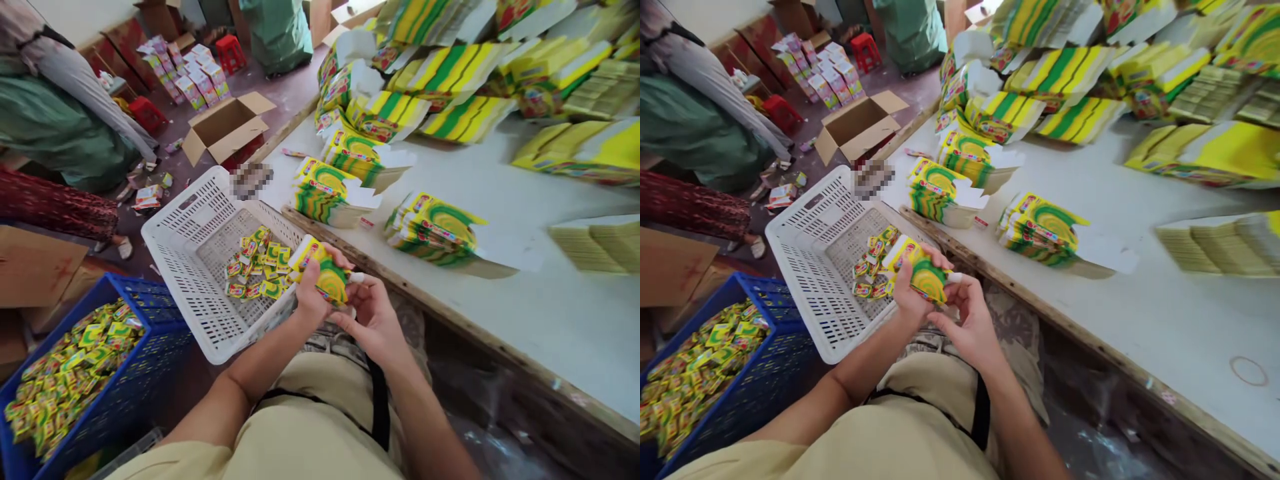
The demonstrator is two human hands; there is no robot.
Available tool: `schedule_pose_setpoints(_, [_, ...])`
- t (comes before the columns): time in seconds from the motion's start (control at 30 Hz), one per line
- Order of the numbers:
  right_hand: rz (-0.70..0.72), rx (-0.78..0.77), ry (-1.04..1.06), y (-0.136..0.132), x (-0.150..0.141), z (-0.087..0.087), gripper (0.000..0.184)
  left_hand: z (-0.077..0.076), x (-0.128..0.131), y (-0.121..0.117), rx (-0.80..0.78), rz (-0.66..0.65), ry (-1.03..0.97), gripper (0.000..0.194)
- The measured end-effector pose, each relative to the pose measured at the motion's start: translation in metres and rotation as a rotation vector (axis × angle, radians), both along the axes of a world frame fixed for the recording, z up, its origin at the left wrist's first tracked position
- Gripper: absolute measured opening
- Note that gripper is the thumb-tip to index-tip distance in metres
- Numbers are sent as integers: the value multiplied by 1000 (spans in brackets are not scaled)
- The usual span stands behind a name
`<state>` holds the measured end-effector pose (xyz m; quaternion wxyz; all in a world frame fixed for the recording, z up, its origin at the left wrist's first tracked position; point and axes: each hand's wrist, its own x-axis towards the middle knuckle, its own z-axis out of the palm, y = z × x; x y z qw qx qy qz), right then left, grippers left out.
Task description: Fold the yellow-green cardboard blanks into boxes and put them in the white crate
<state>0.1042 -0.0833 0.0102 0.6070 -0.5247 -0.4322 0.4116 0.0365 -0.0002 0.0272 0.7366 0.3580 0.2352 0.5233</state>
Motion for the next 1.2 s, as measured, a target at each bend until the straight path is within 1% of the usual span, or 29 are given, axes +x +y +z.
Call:
schedule_pose_setpoints(0.07, [33, 8, 28, 1, -7, -2, 48, 3, 0, 2, 18, 107, 6, 44])
schedule_pose_setpoints(0.13, [27, -18, -18, 1, -5, -3, 46, -1, -4, 3, 46, 137, 113, 44])
schedule_pose_setpoints(0.2, [-16, -42, -50, 1, 2, -5, 39, -8, -11, 1, 67, 94, 197, 48])
schedule_pose_setpoints(0.27, [-82, -47, -75, -1, 11, -7, 30, -15, -16, -2, 93, 24, 201, 62])
schedule_pose_setpoints(0.3, [-119, -46, -95, -2, 16, -8, 26, -18, -19, -3, 104, 0, 201, 65])
schedule_pose_setpoints(0.33, [-153, -46, -121, -4, 21, -8, 22, -20, -21, -4, 107, -12, 217, 63])
schedule_pose_setpoints(0.43, [-172, -44, -249, -10, 32, -4, 6, -18, -31, 0, 112, -2, 356, 38])
schedule_pose_setpoints(0.47, [-165, -31, -304, -12, 36, -2, 6, -15, -36, 3, 137, -6, 411, 34])
schedule_pose_setpoints(0.53, [-182, 26, -453, -15, 44, 2, 6, -4, -48, 12, 251, -26, 487, 37])
schedule_pose_setpoints(0.6, [-224, 97, -666, -17, 54, 6, 9, 11, -60, 21, 435, -53, 553, 51])
schedule_pose_setpoints(0.67, [-218, 151, -887, -19, 59, 10, 13, 23, -68, 27, 642, -128, 682, 80])
schedule_pose_setpoints(0.7, [-183, 177, -967, -19, 60, 12, 17, 27, -69, 27, 733, -203, 771, 95])
schedule_pose_setpoints(0.73, [-131, 201, -1018, -19, 58, 14, 21, 28, -68, 26, 802, -308, 862, 105])
schedule_pose_setpoints(0.77, [-81, 223, -1039, -18, 55, 16, 25, 26, -66, 25, 843, -424, 938, 107])
schedule_pose_setpoints(0.8, [-54, 238, -1033, -18, 52, 17, 27, 22, -62, 22, 851, -517, 990, 101])
schedule_pose_setpoints(0.83, [-70, 246, -1002, -17, 47, 17, 26, 17, -58, 19, 836, -565, 1023, 91])
schedule_pose_setpoints(0.87, [-128, 234, -948, -17, 43, 16, 28, 11, -54, 16, 806, -575, 1045, 81])
schedule_pose_setpoints(0.9, [-213, 203, -866, -16, 39, 13, 37, 5, -51, 13, 772, -550, 1063, 74])
schedule_pose_setpoints(0.93, [-299, 159, -750, -15, 35, 10, 49, 1, -48, 10, 740, -501, 1079, 72])
schedule_pose_setpoints(0.97, [-352, 111, -606, -13, 32, 5, 59, -2, -47, 8, 720, -457, 1090, 73])
schedule_pose_setpoints(1.0, [-350, 57, -451, -12, 30, -1, 63, -4, -46, 5, 712, -436, 1091, 76])
schedule_pose_setpoints(1.07, [-227, -44, -185, -9, 27, -13, 55, -6, -44, 1, 717, -436, 1068, 82])
schedule_pose_setpoints(1.1, [-160, -84, -99, -8, 25, -18, 51, -6, -44, 0, 720, -438, 1053, 86])
schedule_pose_setpoints(1.13, [-111, -120, -54, -6, 24, -23, 49, -7, -43, -1, 722, -441, 1044, 88])
schedule_pose_setpoints(1.2, [-86, -161, -46, -3, 23, -32, 48, -10, -43, -3, 722, -437, 1051, 87])
